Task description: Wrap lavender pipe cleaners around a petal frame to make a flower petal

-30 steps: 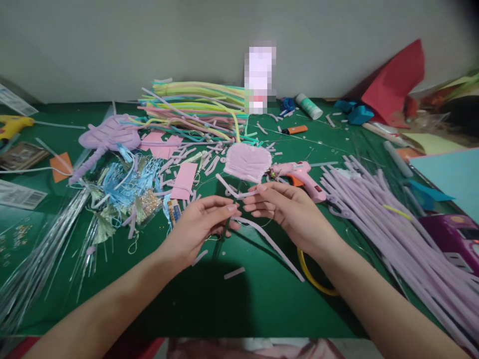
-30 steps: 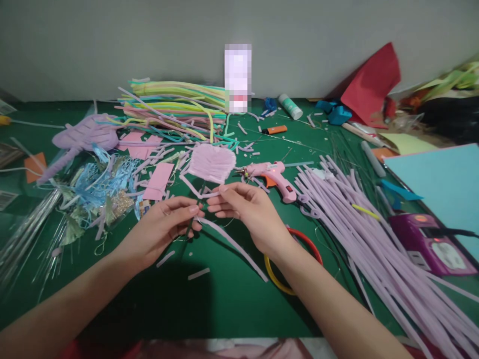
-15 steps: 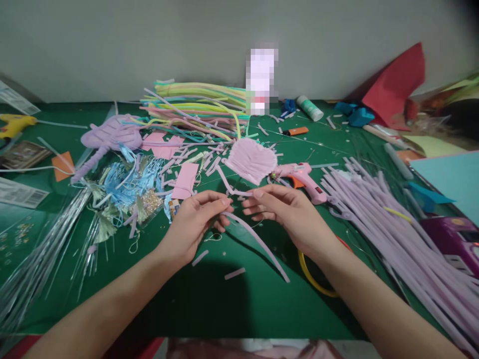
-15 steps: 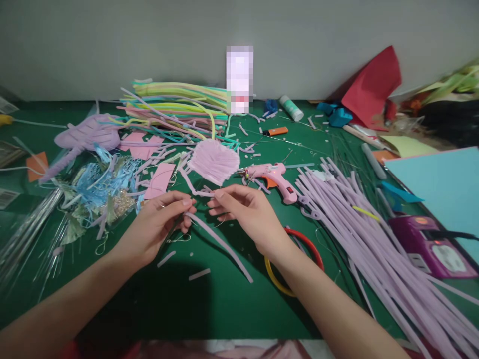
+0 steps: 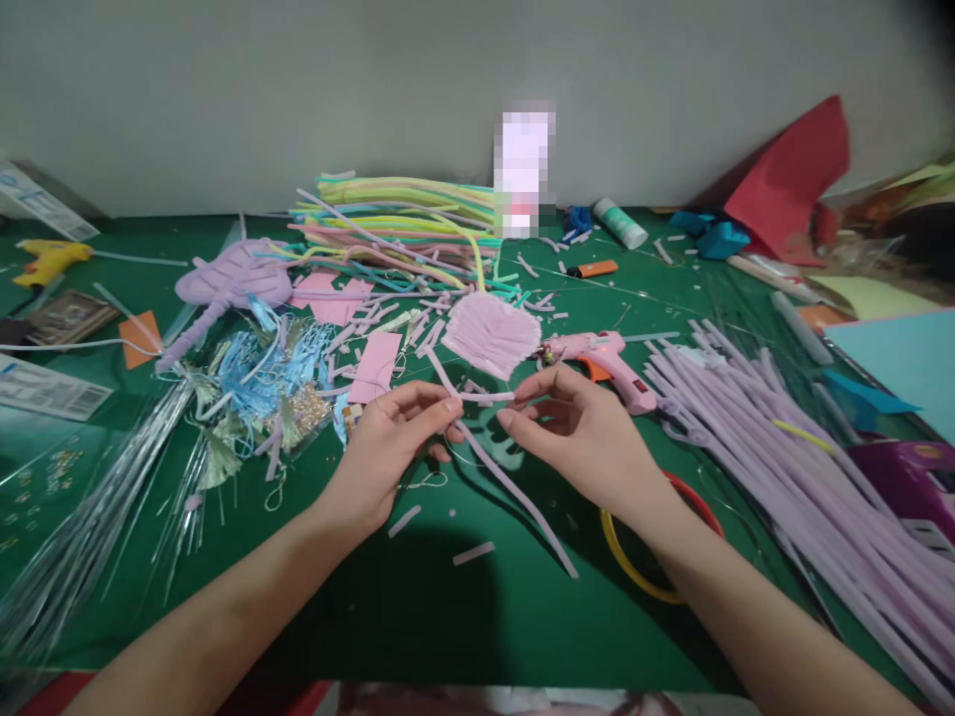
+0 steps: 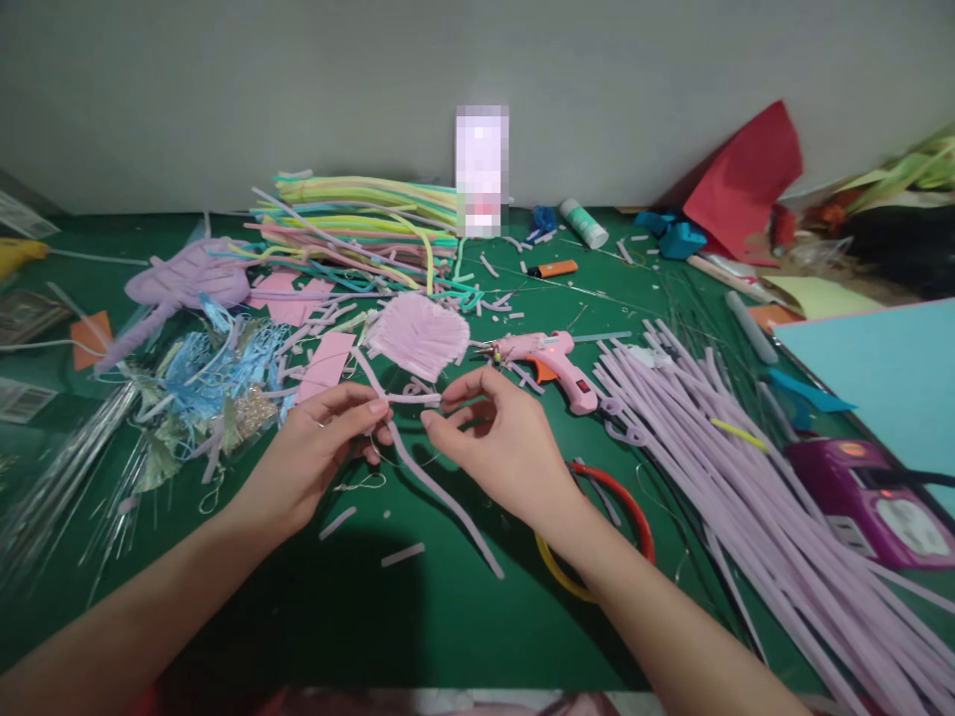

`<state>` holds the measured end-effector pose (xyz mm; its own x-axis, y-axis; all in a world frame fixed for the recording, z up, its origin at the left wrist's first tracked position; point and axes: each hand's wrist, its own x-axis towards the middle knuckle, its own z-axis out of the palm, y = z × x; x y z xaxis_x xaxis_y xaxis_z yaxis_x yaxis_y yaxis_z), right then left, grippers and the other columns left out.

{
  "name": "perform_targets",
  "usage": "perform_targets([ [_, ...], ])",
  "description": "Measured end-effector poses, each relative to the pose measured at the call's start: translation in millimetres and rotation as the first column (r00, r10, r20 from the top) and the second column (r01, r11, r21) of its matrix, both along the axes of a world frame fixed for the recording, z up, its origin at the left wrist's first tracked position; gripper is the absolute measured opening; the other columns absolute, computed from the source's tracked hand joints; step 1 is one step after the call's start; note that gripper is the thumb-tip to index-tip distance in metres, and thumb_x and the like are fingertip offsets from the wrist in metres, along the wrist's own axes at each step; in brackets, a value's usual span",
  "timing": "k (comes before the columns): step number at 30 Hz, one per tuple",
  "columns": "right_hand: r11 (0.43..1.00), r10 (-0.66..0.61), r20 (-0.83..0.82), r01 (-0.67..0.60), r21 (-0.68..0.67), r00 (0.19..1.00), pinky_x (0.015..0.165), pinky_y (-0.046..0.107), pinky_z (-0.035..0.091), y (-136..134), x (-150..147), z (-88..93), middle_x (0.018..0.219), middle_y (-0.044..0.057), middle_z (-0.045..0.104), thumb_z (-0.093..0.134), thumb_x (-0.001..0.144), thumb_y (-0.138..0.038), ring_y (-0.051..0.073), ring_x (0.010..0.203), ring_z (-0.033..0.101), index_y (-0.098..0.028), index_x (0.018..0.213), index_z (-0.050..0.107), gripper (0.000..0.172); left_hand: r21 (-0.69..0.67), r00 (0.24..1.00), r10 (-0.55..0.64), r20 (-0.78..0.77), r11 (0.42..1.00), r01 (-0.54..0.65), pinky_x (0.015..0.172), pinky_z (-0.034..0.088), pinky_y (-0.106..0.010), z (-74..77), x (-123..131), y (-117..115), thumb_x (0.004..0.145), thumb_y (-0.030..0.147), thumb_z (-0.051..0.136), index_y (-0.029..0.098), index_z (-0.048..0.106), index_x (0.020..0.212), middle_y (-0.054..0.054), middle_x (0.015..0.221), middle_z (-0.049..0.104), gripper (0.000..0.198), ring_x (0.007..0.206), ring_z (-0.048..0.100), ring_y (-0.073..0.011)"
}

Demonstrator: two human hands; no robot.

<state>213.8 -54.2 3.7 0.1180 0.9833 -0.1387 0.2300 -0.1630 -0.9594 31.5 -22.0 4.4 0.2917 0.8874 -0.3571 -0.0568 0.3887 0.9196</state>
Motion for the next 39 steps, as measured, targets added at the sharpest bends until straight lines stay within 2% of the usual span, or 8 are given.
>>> perform_targets([
  [3, 0.992, -0.037, 0.157, 0.018, 0.124, 0.987, 0.06, 0.03, 0.05, -2.2, -3.2, -0.7, 0.078, 0.003, 0.066, 0.071, 0.078, -0.039, 0.018, 0.071, 0.062, -0.022, 0.078, 0.059, 0.02, 0.01, 1.0, 0.003, -0.016, 1.0, -0.003, 0.053, 0.047, -0.019, 1.9, 0.9, -0.5, 0.078, 0.029, 0.073, 0.015, 0.064, 0.081, 0.001, 0.067, 0.063, 0.017, 0.062, 0.059, -0.0104],
  [7, 0.973, -0.093, 0.185, 0.05, 0.224, 0.978, 0.061, 0.031, 0.049, -2.6, -3.4, -0.8, 0.078, 0.004, 0.065, 0.065, 0.083, -0.036, 0.019, 0.072, 0.062, -0.023, 0.077, 0.06, 0.016, 0.004, 0.999, -0.03, -0.011, 1.0, 0.03, 0.054, 0.047, -0.019, 3.8, 1.1, -0.8, 0.078, 0.032, 0.073, 0.015, 0.065, 0.08, 0.0, 0.068, 0.063, 0.018, 0.063, 0.06, -0.0109],
  [10, 0.903, -0.231, 0.273, 0.101, 0.417, 0.934, 0.067, 0.032, 0.05, -2.3, 5.9, 8.8, 0.085, 0.004, 0.064, 0.065, 0.084, -0.029, 0.02, 0.081, 0.061, -0.023, 0.081, 0.06, 0.009, 0.004, 0.993, -0.111, -0.032, 0.994, 0.111, 0.053, 0.047, -0.019, 4.7, -1.4, 0.3, 0.08, 0.035, 0.071, 0.016, 0.065, 0.078, 0.0, 0.066, 0.065, 0.02, 0.062, 0.061, -0.0112],
  [14, 0.795, -0.309, 0.619, -0.161, 0.585, 0.722, 0.083, 0.042, 0.047, 3.0, 25.0, 35.5, 0.091, 0.007, 0.064, 0.069, 0.081, -0.027, 0.025, 0.093, 0.058, -0.022, 0.08, 0.069, 0.005, -0.029, 0.945, -0.31, -0.108, 0.951, 0.308, 0.052, 0.047, -0.02, 5.4, -4.1, 1.0, 0.079, 0.036, 0.071, 0.016, 0.065, 0.075, 0.0, 0.057, 0.064, 0.022, 0.052, 0.057, -0.0102],
  [18, 0.782, -0.055, 0.792, -0.466, 0.413, 0.609, 0.089, 0.045, 0.046, 16.5, 29.6, 55.1, 0.097, 0.006, 0.065, 0.07, 0.082, -0.033, 0.027, 0.1, 0.056, -0.025, 0.082, 0.073, 0.008, -0.097, 0.896, -0.421, -0.14, 0.907, 0.41, 0.052, 0.048, -0.021, 4.1, -1.6, -2.5, 0.077, 0.036, 0.072, 0.017, 0.066, 0.076, 0.001, 0.054, 0.063, 0.02, 0.05, 0.059, -0.0116],
  [22, 0.739, 0.115, 0.853, -0.618, 0.269, 0.508, 0.087, 0.043, 0.048, 25.5, 18.4, 55.5, 0.093, 0.007, 0.067, 0.073, 0.08, -0.033, 0.027, 0.1, 0.054, -0.021, 0.078, 0.072, 0.012, -0.119, 0.903, -0.401, -0.154, 0.915, 0.386, 0.053, 0.049, -0.022, 2.9, 2.4, -6.9, 0.076, 0.033, 0.071, 0.017, 0.065, 0.075, 0.001, 0.052, 0.064, 0.017, 0.05, 0.061, -0.0124],
  [34, 0.566, -0.214, 0.935, -0.744, 0.355, 0.282, 0.082, 0.046, 0.045, 22.1, 5.3, 40.0, 0.099, 0.011, 0.069, 0.056, 0.086, -0.012, 0.034, 0.113, 0.053, -0.018, 0.074, 0.068, 0.018, -0.126, 0.942, -0.329, -0.071, 0.939, 0.319, 0.053, 0.05, -0.021, -5.2, 5.1, -6.9, 0.07, 0.029, 0.077, 0.017, 0.066, 0.072, 0.0, 0.049, 0.066, 0.017, 0.047, 0.061, -0.0124],
  [39, 0.563, -0.237, 0.943, -0.758, 0.33, 0.235, 0.083, 0.045, 0.047, 22.3, 1.7, 37.3, 0.097, 0.01, 0.07, 0.057, 0.085, -0.01, 0.033, 0.112, 0.055, -0.018, 0.073, 0.067, 0.018, -0.138, 0.94, -0.334, -0.066, 0.936, 0.323, 0.053, 0.05, -0.021, -6.8, 6.2, -7.1, 0.07, 0.03, 0.078, 0.017, 0.066, 0.072, 0.0, 0.049, 0.066, 0.017, 0.046, 0.061, -0.0125],
])
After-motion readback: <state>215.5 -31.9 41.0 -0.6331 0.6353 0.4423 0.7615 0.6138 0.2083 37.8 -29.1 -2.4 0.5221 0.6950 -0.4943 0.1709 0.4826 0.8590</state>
